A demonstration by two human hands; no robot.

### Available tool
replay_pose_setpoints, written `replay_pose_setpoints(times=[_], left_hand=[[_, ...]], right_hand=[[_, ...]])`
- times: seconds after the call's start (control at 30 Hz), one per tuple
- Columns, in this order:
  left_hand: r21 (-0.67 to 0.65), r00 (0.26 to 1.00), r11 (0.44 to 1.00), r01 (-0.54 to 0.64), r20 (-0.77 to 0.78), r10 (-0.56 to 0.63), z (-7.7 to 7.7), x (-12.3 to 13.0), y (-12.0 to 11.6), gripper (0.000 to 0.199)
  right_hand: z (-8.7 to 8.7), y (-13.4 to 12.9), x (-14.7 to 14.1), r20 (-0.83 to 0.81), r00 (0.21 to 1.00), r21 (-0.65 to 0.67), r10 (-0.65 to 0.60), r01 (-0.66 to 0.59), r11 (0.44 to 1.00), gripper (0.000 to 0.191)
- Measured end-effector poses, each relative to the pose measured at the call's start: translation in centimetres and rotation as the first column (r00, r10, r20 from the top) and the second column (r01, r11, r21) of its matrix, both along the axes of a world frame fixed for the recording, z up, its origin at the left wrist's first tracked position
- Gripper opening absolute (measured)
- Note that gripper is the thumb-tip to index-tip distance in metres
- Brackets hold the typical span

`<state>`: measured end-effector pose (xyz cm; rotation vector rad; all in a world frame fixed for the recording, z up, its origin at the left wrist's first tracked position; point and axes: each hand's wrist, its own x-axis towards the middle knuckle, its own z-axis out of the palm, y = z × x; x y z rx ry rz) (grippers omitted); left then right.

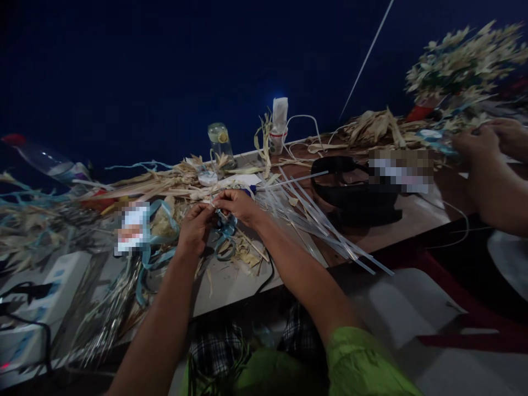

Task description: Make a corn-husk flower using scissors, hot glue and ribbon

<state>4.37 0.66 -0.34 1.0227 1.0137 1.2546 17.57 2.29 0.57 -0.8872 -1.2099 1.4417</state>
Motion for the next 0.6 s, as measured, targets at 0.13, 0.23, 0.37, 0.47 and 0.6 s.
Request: replay_pose_setpoints(times=[0.13,0.23,0.37,0.47,0.6], left_hand=[[-0.016,1.000,1.000,-0.008,-0.003,0.008,0.17,0.08,-0.09,0.016],[-0.013,0.999,0.999,0.030,-0.015,-0.030,0.17,0.06,-0.13,0.015],[-0.001,0.995,0.997,0.077,-0.056,-0.077,0.08,-0.05,-0.14,0.016],[-0.018,0.992,0.994,0.107,-0.061,-0.108,0.17,-0.13,-0.17,0.016],[-0.033,0.984,0.987,0.158,-0.075,-0.160,0.43,-0.20,-0.19,0.015]], right_hand=[[-0.05,0.06,-0.18,0.029,0.998,-0.005,-0.054,0.054,0.999,0.025],[0.03,0.04,-0.29,0.030,0.995,-0.023,-0.093,0.094,0.995,0.027],[0.02,-0.01,-0.37,0.020,0.993,-0.041,-0.113,0.114,0.993,0.028],[0.03,-0.06,-0.37,0.023,0.994,-0.047,-0.108,0.109,0.993,0.027],[0.05,-0.15,-0.30,0.022,0.997,-0.046,-0.071,0.072,0.996,0.024]])
